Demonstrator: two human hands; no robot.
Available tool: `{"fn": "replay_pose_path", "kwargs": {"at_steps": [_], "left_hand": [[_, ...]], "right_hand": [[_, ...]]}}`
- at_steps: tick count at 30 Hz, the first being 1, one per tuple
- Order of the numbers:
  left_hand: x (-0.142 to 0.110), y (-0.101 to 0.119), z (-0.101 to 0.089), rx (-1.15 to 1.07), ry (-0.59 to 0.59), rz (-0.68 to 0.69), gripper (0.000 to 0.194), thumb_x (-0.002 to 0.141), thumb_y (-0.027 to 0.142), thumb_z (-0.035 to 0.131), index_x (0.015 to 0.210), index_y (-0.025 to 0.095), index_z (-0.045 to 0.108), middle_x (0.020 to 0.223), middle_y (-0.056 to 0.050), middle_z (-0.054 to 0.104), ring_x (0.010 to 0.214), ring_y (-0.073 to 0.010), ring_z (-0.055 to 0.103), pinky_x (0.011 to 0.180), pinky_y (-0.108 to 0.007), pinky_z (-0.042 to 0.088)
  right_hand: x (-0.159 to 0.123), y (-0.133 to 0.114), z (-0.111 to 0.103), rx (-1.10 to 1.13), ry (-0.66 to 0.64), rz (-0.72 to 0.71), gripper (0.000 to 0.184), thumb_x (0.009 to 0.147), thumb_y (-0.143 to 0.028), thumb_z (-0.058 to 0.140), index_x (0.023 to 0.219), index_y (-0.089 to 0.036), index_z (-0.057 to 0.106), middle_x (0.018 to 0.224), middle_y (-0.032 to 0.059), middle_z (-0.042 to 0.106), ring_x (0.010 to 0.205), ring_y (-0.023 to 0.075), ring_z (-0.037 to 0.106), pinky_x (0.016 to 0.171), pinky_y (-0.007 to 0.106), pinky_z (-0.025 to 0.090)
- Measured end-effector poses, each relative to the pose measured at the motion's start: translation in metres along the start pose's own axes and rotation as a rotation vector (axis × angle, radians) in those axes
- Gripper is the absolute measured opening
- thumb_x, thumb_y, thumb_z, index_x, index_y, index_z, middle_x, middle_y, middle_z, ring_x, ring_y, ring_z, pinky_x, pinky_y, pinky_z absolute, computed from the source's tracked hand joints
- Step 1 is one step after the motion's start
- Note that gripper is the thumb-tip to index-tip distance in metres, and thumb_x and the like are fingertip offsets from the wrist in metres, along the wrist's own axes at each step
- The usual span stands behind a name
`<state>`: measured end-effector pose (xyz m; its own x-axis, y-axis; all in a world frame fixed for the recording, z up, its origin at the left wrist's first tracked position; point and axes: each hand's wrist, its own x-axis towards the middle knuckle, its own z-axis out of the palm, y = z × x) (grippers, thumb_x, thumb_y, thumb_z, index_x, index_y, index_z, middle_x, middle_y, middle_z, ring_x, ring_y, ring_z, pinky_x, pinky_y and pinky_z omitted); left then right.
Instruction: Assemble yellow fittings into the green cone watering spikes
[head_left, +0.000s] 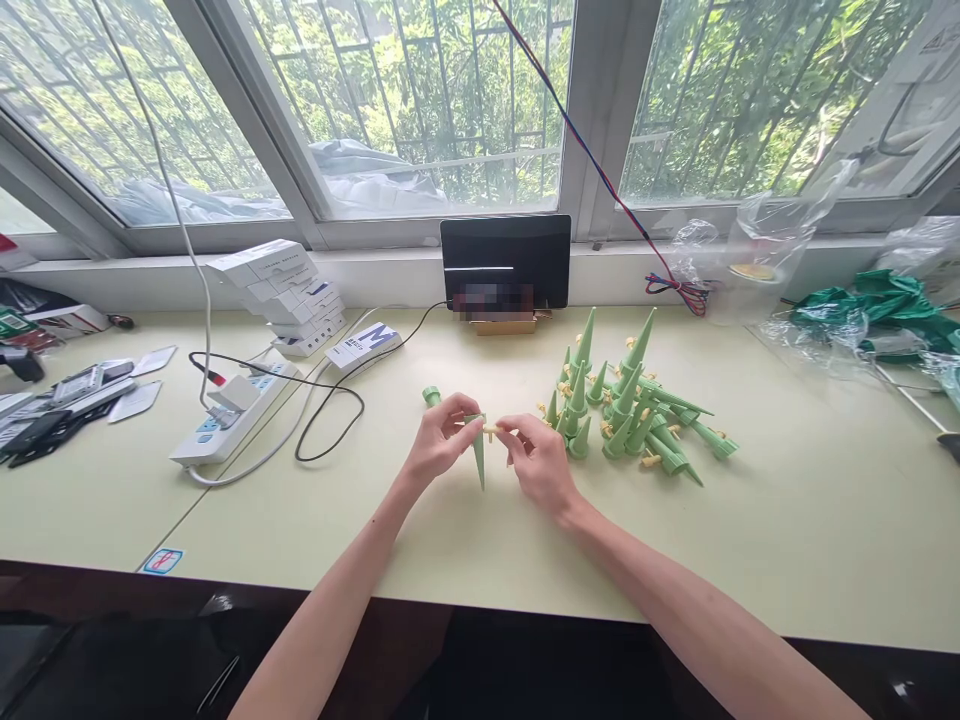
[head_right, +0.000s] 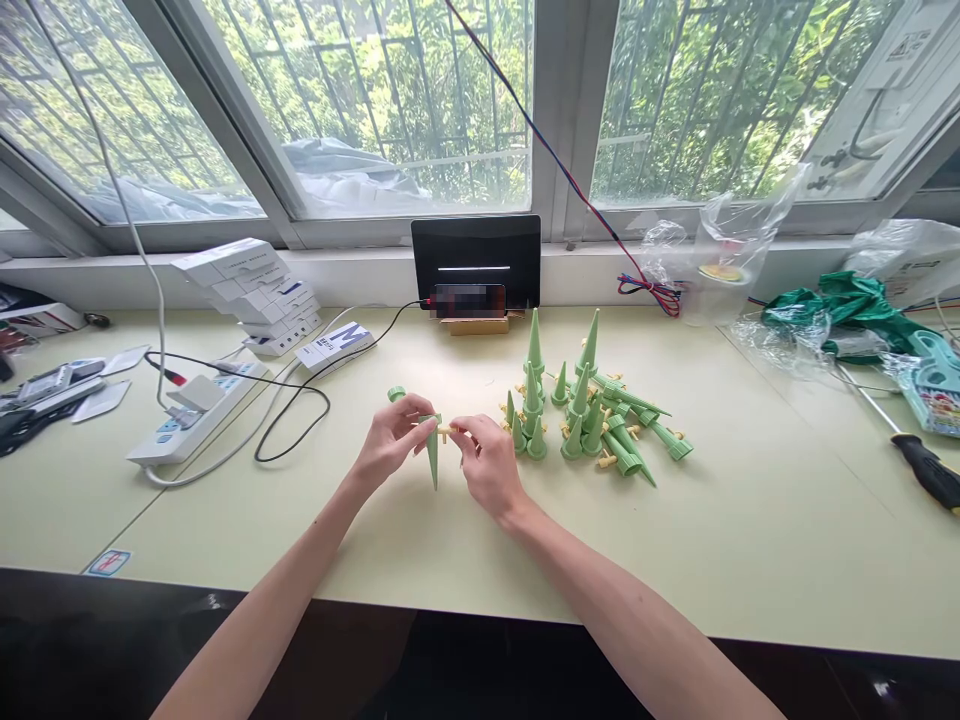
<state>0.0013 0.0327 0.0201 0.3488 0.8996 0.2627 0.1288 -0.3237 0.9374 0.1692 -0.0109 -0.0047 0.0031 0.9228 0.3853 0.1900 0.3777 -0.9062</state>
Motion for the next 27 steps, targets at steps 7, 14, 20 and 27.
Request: {"fn": "replay_pose_path", "kwargs": {"at_steps": [7,14,20,27], "left_hand": [[-0.0002,-0.0005,0.0005,-0.005,0.021,0.006,0.017,0.084,0.032,0.066,0.085,0.017,0.057,0.080,-0.002,0.051,0.064,-0.0105,0.054,0.046,-0.021,0.042],[-0.0001,-0.0007,0.0018,0.008,0.042,0.008,0.019,0.082,0.033,0.068,0.084,0.017,0.058,0.079,-0.001,0.052,0.062,-0.0096,0.053,0.048,-0.021,0.044],[-0.0003,-0.0009,0.0014,-0.012,0.032,0.012,0.018,0.083,0.033,0.068,0.084,0.017,0.058,0.079,-0.001,0.051,0.062,-0.0097,0.053,0.046,-0.021,0.042],[-0.0002,-0.0012,0.0017,-0.048,0.016,0.001,0.019,0.083,0.034,0.068,0.083,0.017,0.058,0.076,-0.001,0.050,0.060,-0.0102,0.053,0.043,-0.021,0.041]], "right_hand": [[0.0012,-0.0022,0.0003,-0.006,0.012,0.039,0.019,0.093,-0.033,0.054,0.093,-0.019,0.066,0.087,0.0051,0.067,0.056,0.0126,0.057,0.053,0.026,0.049],[0.0015,-0.0025,-0.0010,-0.013,0.015,0.037,0.017,0.093,-0.033,0.055,0.092,-0.019,0.065,0.086,0.0049,0.066,0.057,0.0129,0.057,0.054,0.026,0.048],[0.0018,-0.0029,-0.0016,-0.006,0.011,0.030,0.016,0.092,-0.031,0.055,0.091,-0.019,0.066,0.085,0.0042,0.066,0.055,0.0124,0.056,0.053,0.026,0.048],[0.0021,-0.0013,-0.0011,0.028,0.002,0.041,0.017,0.091,-0.034,0.056,0.090,-0.019,0.066,0.085,0.0045,0.066,0.054,0.0123,0.055,0.053,0.027,0.049]]}}
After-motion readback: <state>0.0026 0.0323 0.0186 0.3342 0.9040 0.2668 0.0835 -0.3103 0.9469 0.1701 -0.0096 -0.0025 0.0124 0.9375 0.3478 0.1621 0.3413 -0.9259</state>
